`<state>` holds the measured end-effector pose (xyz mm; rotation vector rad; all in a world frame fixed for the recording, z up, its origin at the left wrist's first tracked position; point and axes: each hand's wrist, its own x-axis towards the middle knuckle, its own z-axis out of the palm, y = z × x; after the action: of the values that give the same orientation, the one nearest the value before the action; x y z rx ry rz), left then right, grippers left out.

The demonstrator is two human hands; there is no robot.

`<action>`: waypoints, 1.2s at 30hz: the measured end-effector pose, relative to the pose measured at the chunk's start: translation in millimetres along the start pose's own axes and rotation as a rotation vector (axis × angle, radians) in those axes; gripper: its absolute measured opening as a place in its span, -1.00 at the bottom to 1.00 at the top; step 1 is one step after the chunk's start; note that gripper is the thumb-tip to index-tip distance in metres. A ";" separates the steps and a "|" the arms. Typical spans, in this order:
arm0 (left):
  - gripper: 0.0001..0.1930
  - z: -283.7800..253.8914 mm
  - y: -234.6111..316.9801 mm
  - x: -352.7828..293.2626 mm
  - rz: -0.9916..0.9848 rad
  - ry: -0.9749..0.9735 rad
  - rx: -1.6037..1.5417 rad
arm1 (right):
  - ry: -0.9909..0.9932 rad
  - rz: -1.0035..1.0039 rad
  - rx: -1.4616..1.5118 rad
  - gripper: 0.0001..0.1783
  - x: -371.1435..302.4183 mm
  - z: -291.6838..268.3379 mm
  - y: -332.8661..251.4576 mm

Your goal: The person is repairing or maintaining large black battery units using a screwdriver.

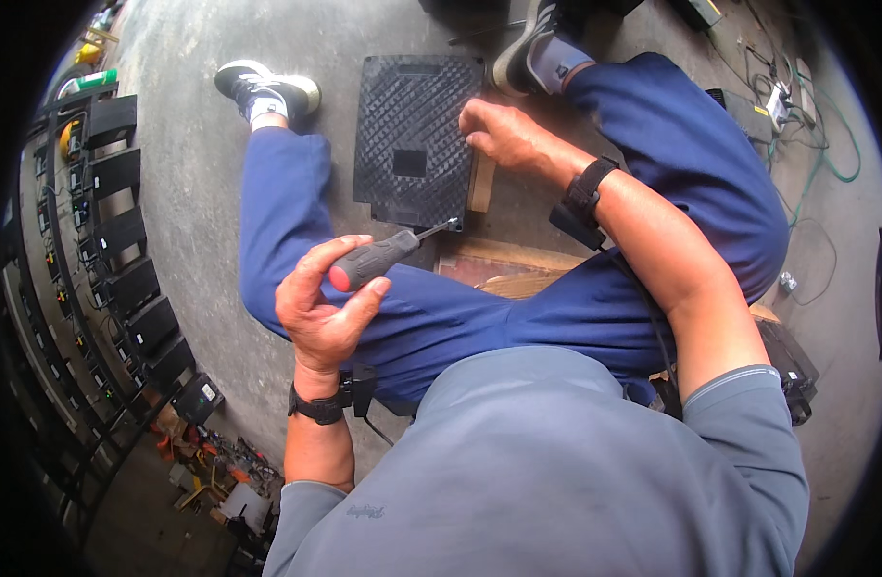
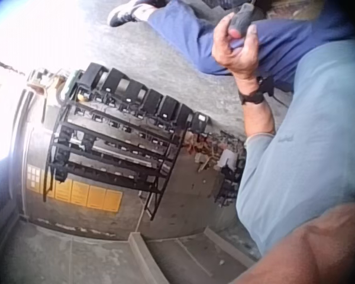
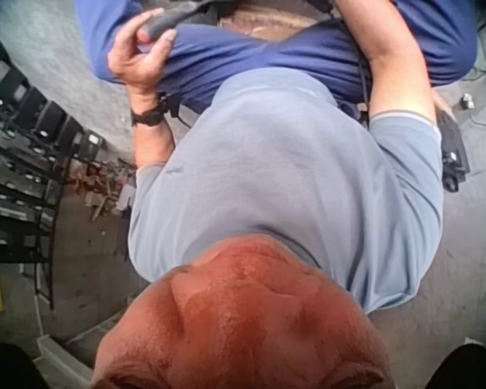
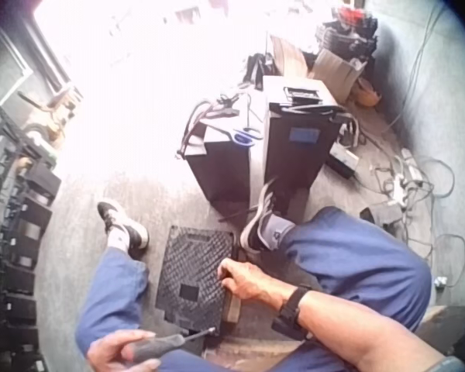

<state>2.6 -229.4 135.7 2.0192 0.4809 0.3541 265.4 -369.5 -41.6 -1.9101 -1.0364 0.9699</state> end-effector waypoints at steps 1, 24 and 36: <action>-0.53 -2.8 -0.4 1.6 0.007 0.005 0.000 | 0.006 -0.006 0.013 -0.74 0.0 0.4 0.4; -0.67 -21.3 -48.7 41.6 -0.226 0.530 -0.624 | -0.277 -0.063 0.320 -0.70 12.6 -34.1 -71.3; -0.67 -2.9 -57.2 54.5 -0.257 0.483 -0.649 | 0.082 -0.064 0.429 -0.86 29.7 -126.9 -90.4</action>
<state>38.5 -176.7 89.1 1.2199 0.7949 0.7371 357.6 -338.9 83.8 -1.5399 -0.7633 0.9776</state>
